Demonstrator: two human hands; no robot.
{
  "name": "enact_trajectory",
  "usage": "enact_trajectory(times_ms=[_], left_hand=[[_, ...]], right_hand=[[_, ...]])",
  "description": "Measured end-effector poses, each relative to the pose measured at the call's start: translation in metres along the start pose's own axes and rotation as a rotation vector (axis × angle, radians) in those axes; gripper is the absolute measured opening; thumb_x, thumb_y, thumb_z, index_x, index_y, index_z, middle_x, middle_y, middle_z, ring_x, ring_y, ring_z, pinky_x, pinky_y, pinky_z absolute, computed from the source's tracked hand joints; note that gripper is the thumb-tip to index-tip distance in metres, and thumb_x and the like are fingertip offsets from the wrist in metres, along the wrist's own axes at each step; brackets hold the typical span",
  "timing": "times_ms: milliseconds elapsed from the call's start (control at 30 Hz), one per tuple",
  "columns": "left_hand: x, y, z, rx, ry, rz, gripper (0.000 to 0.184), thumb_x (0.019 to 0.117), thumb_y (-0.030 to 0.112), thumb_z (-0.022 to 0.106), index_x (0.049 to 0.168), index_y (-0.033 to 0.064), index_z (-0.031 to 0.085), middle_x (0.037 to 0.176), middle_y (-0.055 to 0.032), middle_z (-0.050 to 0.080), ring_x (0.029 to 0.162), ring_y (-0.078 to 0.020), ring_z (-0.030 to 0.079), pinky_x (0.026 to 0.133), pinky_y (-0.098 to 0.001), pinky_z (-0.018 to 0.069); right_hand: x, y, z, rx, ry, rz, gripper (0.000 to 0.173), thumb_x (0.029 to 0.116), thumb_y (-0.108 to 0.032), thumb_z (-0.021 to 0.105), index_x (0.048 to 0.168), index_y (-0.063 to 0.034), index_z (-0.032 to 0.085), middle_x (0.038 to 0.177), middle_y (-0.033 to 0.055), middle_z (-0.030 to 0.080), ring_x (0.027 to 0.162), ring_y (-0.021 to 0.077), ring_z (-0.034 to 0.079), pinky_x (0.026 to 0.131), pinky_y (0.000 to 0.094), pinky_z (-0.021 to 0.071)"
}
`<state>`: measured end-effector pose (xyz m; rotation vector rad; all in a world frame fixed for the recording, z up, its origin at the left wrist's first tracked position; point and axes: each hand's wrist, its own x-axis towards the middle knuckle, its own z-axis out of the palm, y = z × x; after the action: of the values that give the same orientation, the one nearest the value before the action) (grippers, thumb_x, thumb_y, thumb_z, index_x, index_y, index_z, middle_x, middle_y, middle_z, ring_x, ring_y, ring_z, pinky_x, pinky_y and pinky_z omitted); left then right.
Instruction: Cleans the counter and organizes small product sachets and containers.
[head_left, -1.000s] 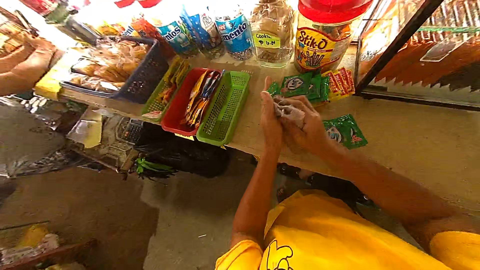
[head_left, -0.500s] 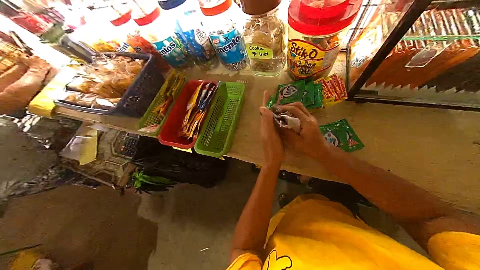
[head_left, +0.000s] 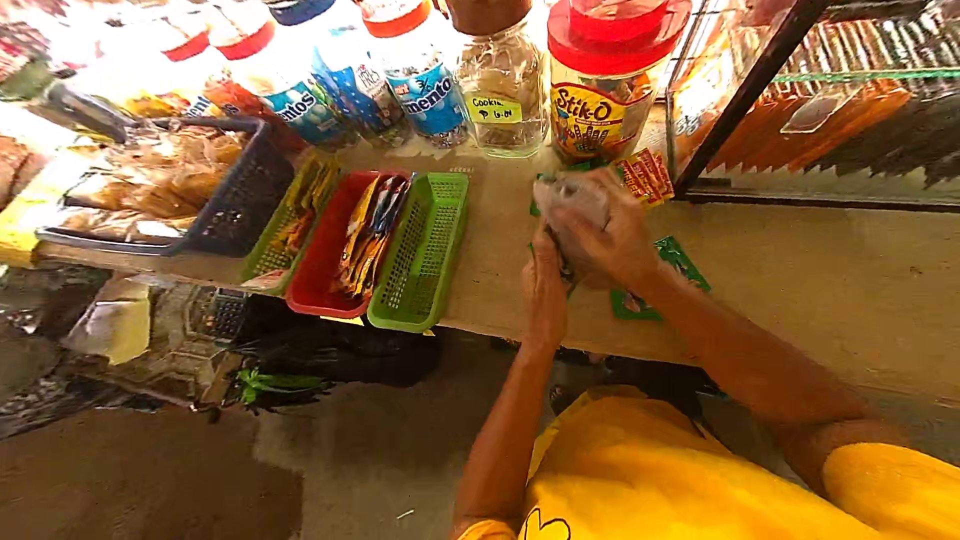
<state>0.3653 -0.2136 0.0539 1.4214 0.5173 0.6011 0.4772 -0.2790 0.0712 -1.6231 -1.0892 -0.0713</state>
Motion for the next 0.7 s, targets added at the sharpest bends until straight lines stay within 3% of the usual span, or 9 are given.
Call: enact_trajectory(times_ms=[33, 67, 167, 267, 367, 467, 533, 600, 700], left_hand=[[0.0, 0.0, 0.0, 0.055, -0.074, -0.003, 0.059, 0.1112, 0.045, 0.019, 0.147, 0.0098, 0.049, 0.119, -0.0012, 0.066, 0.101, -0.0025, 0.064, 0.089, -0.0271, 0.0554], [0.001, -0.001, 0.003, 0.092, -0.12, -0.014, 0.057, 0.1113, 0.045, 0.021, 0.148, 0.0115, 0.048, 0.122, -0.0031, 0.065, 0.1, -0.0044, 0.064, 0.087, -0.0281, 0.0556], [0.008, -0.002, 0.023, 0.132, -0.19, -0.09, 0.039, 0.1117, 0.029, 0.037, 0.137, 0.0061, 0.055, 0.106, -0.0085, 0.066, 0.084, -0.0107, 0.065, 0.075, -0.0319, 0.0573], [0.011, -0.007, 0.048, 0.315, -0.287, -0.077, 0.033, 0.1075, 0.012, 0.049, 0.138, -0.0013, 0.053, 0.102, -0.0176, 0.067, 0.079, -0.0211, 0.064, 0.072, -0.039, 0.0553], [0.014, -0.016, 0.056, 0.503, -0.286, 0.051, 0.041, 0.1018, 0.007, 0.059, 0.14, -0.004, 0.053, 0.123, -0.0246, 0.063, 0.107, -0.0334, 0.066, 0.092, -0.0483, 0.0553], [0.019, -0.016, 0.046, 0.699, -0.224, 0.247, 0.035, 0.0988, 0.009, 0.063, 0.131, -0.0033, 0.063, 0.119, -0.0266, 0.062, 0.111, -0.0407, 0.061, 0.093, -0.0524, 0.0525], [0.036, -0.009, 0.031, 0.775, -0.206, 0.311, 0.031, 0.1002, 0.006, 0.056, 0.129, -0.0015, 0.066, 0.121, -0.0268, 0.063, 0.112, -0.0404, 0.062, 0.094, -0.0518, 0.0533], [0.063, 0.009, 0.015, 0.825, -0.171, 0.258, 0.031, 0.1023, 0.003, 0.05, 0.129, -0.0029, 0.066, 0.125, -0.0276, 0.064, 0.116, -0.0399, 0.063, 0.099, -0.0515, 0.0514], [0.104, 0.026, -0.007, 0.851, -0.115, 0.01, 0.045, 0.1068, 0.024, 0.052, 0.137, -0.0083, 0.055, 0.134, -0.0331, 0.057, 0.126, -0.0469, 0.055, 0.107, -0.0587, 0.0426]], right_hand=[[0.006, -0.001, -0.01, 0.019, 0.06, 0.043, 0.041, 0.0979, -0.022, 0.065, 0.127, 0.0066, 0.064, 0.124, 0.021, 0.066, 0.113, 0.0215, 0.065, 0.098, 0.037, 0.0532], [0.011, -0.002, -0.019, 0.037, 0.13, 0.048, 0.04, 0.0986, -0.021, 0.064, 0.127, 0.007, 0.063, 0.123, 0.0181, 0.066, 0.112, 0.0153, 0.064, 0.099, 0.032, 0.053], [0.019, 0.001, -0.045, 0.105, 0.291, 0.008, 0.035, 0.0997, -0.017, 0.063, 0.122, 0.009, 0.059, 0.115, 0.0082, 0.066, 0.105, 0.0022, 0.064, 0.096, 0.0233, 0.0549], [0.02, 0.008, -0.051, 0.138, 0.369, -0.007, 0.029, 0.0995, -0.015, 0.064, 0.118, 0.0068, 0.056, 0.102, -0.0014, 0.068, 0.097, -0.0027, 0.066, 0.091, 0.0214, 0.057], [0.019, 0.01, -0.048, 0.083, 0.354, 0.001, 0.034, 0.1, -0.018, 0.064, 0.119, 0.0095, 0.058, 0.107, 0.0045, 0.068, 0.1, -0.001, 0.065, 0.093, 0.0209, 0.0553], [0.021, 0.016, -0.046, 0.043, 0.324, -0.063, 0.036, 0.1001, -0.017, 0.064, 0.121, 0.0115, 0.06, 0.115, 0.0122, 0.065, 0.106, 0.0032, 0.064, 0.095, 0.0216, 0.0539], [0.021, 0.017, -0.046, 0.039, 0.321, -0.056, 0.035, 0.1003, -0.017, 0.063, 0.122, 0.0103, 0.06, 0.115, 0.0121, 0.065, 0.106, 0.0035, 0.064, 0.096, 0.0214, 0.0533], [0.021, 0.019, -0.045, 0.052, 0.33, -0.038, 0.035, 0.1001, -0.017, 0.063, 0.123, 0.009, 0.06, 0.116, 0.0116, 0.065, 0.107, 0.0047, 0.064, 0.096, 0.0226, 0.0538], [0.02, 0.019, -0.043, 0.036, 0.316, -0.006, 0.036, 0.1003, -0.019, 0.063, 0.124, 0.0075, 0.061, 0.115, 0.0115, 0.067, 0.106, 0.0041, 0.065, 0.094, 0.0225, 0.0546]])
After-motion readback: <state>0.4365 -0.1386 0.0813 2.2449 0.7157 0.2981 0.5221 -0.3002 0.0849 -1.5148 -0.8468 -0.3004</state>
